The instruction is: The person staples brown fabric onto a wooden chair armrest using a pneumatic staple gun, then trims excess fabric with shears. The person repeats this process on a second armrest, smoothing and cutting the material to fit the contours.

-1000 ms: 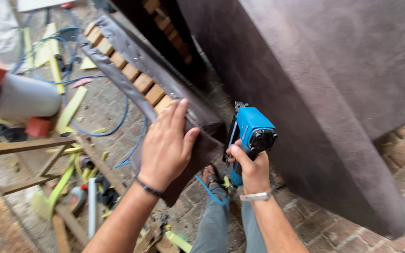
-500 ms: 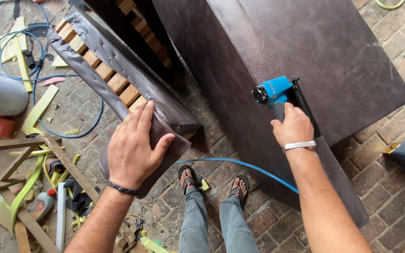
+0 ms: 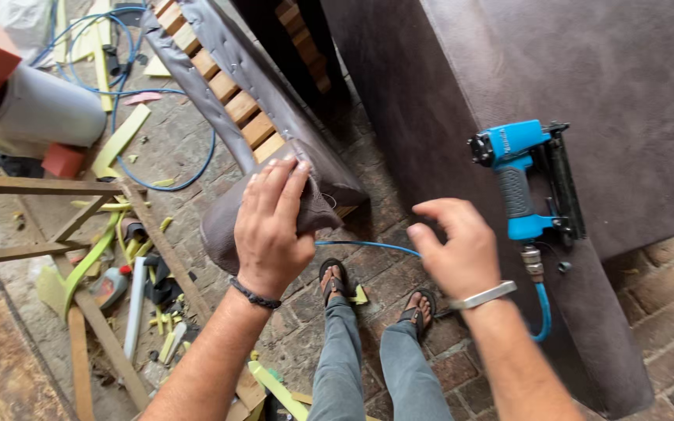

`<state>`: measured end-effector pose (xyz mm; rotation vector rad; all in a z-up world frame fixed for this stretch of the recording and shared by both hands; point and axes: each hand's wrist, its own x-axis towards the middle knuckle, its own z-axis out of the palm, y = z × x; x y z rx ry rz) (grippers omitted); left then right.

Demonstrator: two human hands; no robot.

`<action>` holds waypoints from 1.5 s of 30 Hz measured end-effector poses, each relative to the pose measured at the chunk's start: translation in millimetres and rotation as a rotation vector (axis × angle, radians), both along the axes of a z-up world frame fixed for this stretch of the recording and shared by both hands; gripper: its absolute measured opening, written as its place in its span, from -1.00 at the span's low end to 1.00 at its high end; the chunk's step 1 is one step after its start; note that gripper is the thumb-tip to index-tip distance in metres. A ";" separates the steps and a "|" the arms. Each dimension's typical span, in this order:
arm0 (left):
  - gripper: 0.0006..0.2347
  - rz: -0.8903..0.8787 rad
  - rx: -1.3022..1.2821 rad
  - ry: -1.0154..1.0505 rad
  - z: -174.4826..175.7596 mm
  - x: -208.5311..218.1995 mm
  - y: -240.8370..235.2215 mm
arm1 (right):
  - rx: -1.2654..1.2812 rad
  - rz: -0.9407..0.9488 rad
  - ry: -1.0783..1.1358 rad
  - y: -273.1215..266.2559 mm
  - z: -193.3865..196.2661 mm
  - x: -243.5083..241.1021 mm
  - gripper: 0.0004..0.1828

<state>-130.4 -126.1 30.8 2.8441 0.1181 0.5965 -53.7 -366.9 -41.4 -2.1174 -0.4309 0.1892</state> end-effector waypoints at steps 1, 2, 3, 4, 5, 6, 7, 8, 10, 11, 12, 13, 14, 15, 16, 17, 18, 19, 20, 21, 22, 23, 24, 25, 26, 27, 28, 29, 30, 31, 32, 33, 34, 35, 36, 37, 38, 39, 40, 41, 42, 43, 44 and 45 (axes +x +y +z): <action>-0.50 0.026 -0.122 0.000 2.2 0.6 3.0 | 0.081 0.044 0.131 16.2 1.9 -9.6 -0.70; -0.54 0.052 -0.245 -0.001 5.1 1.6 7.1 | 0.162 0.090 0.262 31.2 2.6 -17.4 -0.68; -0.56 0.079 -0.369 0.001 7.8 0.8 12.2 | 0.239 0.098 0.366 46.4 0.9 -25.5 -0.68; -0.60 0.073 -0.356 0.031 10.0 1.8 19.3 | 0.317 0.106 0.470 61.2 -2.1 -32.8 -0.69; -0.65 0.064 -0.349 0.062 11.0 5.7 25.9 | 0.388 0.110 0.573 71.5 -4.9 -38.7 -0.69; -0.69 0.056 -0.343 0.092 11.3 9.0 31.2 | 0.463 0.125 0.652 80.4 -7.6 -44.3 -0.69; -0.68 0.069 -0.405 0.101 9.7 13.9 35.1 | 0.538 0.138 0.721 88.6 -10.5 -46.6 -0.70; -0.67 0.082 -0.467 0.109 7.3 17.9 37.9 | 0.614 0.152 0.791 95.0 -12.6 -47.7 -0.70; -0.69 0.104 -0.581 0.100 2.3 19.4 40.5 | 0.648 0.150 0.915 104.3 -13.8 -48.7 -0.67; -0.71 0.113 -0.632 0.081 -0.7 18.2 40.7 | 0.665 0.150 0.977 108.1 -12.9 -49.0 -0.65; -0.73 0.122 -0.683 0.062 -3.2 16.5 41.5 | 0.669 0.105 1.079 112.0 -11.0 -49.1 -0.63; -0.77 0.087 -0.684 0.052 -5.4 14.9 42.7 | 0.673 0.058 1.180 116.2 -8.7 -48.0 -0.60; -0.81 0.052 -0.685 0.042 -6.9 13.2 44.7 | 0.675 0.010 1.280 121.0 -6.1 -47.0 -0.57; -0.85 0.018 -0.684 0.030 -8.2 11.3 47.0 | 0.762 -0.017 1.439 126.2 -3.7 -45.8 -0.48; -0.85 0.001 -0.712 0.021 -8.9 9.7 49.2 | 0.849 -0.045 1.599 131.7 -1.5 -44.8 -0.38; -0.85 -0.014 -0.744 0.020 -8.6 5.3 49.6 | 0.934 -0.082 1.764 135.9 1.3 -47.9 -0.28; -0.85 -0.029 -0.775 0.019 -8.6 2.0 49.2 | 1.007 -0.078 1.809 141.3 3.3 -51.6 -0.28; -0.87 0.007 -0.795 0.026 -9.7 3.3 50.0 | 1.085 -0.070 1.844 148.2 2.5 -50.6 -0.28; -0.89 0.044 -0.816 0.033 -11.1 4.4 50.4 | 1.163 -0.061 1.878 153.3 0.6 -49.6 -0.26; -0.91 0.083 -0.832 0.038 -10.8 4.0 51.1 | 1.269 -0.054 1.883 158.9 -1.2 -49.5 -0.33; -0.91 0.052 -0.827 0.014 -10.9 4.8 51.7 | 1.376 -0.047 1.887 164.2 -3.7 -49.6 -0.39; -0.91 0.028 -0.826 0.003 -10.7 2.2 50.1 | 1.483 -0.052 1.899 167.2 -5.3 -55.4 -0.44; -0.91 0.004 -0.824 -0.008 -9.9 -1.0 48.3 | 1.537 -0.121 1.864 169.8 -7.0 -61.3 -0.49; -0.91 0.025 -0.755 -0.020 -11.2 0.0 45.4 | 1.586 -0.184 1.814 170.5 -10.6 -61.4 -0.53; -0.91 0.046 -0.685 -0.033 -12.1 0.8 42.0 | 1.634 -0.246 1.762 171.1 -13.3 -61.7 -0.55; -0.91 0.063 -0.615 -0.054 -13.3 4.8 39.7 | 1.692 -0.235 1.747 172.8 -15.9 -59.0 -0.55; -0.91 0.064 -0.512 -0.080 -14.6 9.3 37.1 | 1.750 -0.222 1.731 174.7 -17.2 -57.5 -0.54; -0.92 0.072 -0.412 -0.088 -13.0 5.5 32.9 | 1.808 -0.229 1.728 174.6 -14.9 -65.3 -0.53; -0.92 0.078 -0.311 -0.095 -11.5 1.7 29.0 | 1.819 -0.278 1.721 173.5 -12.8 -71.4 -0.53; -0.91 0.094 -0.305 -0.092 -11.3 2.2 27.5 | 1.833 -0.312 1.713 174.9 -12.5 -71.9 -0.52; -0.90 0.110 -0.298 -0.088 -11.3 3.5 26.8 | 1.846 -0.347 1.705 175.6 -12.3 -71.6 -0.52; -0.89 0.120 -0.294 -0.089 -11.5 6.8 26.9 | 1.861 -0.331 1.707 176.5 -12.2 -69.0 -0.51; -0.87 0.119 -0.299 -0.097 -11.8 10.2 27.7 | 1.875 -0.314 1.709 177.4 -12.3 -66.3 -0.51; -0.86 0.124 -0.307 -0.091 -11.5 7.8 26.9 | 1.885 -0.313 1.722 175.7 -11.8 -69.9 -0.50; -0.85 0.130 -0.315 -0.086 -11.2 5.0 26.1 | 1.899 -0.329 1.719 174.4 -11.5 -73.4 -0.51; -0.85 0.137 -0.324 -0.077 -11.1 4.3 26.9 | 1.913 -0.336 1.713 174.5 -11.9 -74.6 -0.52; -0.85 0.144 -0.333 -0.068 -10.8 3.2 27.3 | 1.928 -0.344 1.707 175.0 -12.1 -76.1 -0.52; -0.86 0.147 -0.346 -0.064 -11.4 4.0 26.8 | 1.935 -0.340 1.680 174.9 -12.7 -75.8 -0.52; -0.85 0.144 -0.342 -0.073 -12.4 5.6 26.6 | 1.942 -0.335 1.653 173.9 -13.3 -75.9 -0.51; -0.85 0.143 -0.338 -0.075 -12.3 3.6 26.0 | 1.949 -0.338 1.633 172.6 -12.4 -80.1 -0.51; -0.85 0.142 -0.333 -0.077 -11.8 0.7 25.7 | 1.952 -0.353 1.630 171.6 -10.9 -84.9 -0.51; -0.85 0.133 -0.338 -0.078 -11.9 -0.4 25.1 | 1.953 -0.363 1.625 170.1 -9.3 -87.3 -0.51; -0.86 0.123 -0.342 -0.078 -12.0 -1.2 23.8 | 1.955 -0.373 1.619 168.0 -6.9 -88.5 -0.51; -0.86 0.109 -0.346 -0.081 -12.2 0.8 24.1 | 1.972 -0.369 1.620 167.7 -4.0 -86.0 -0.51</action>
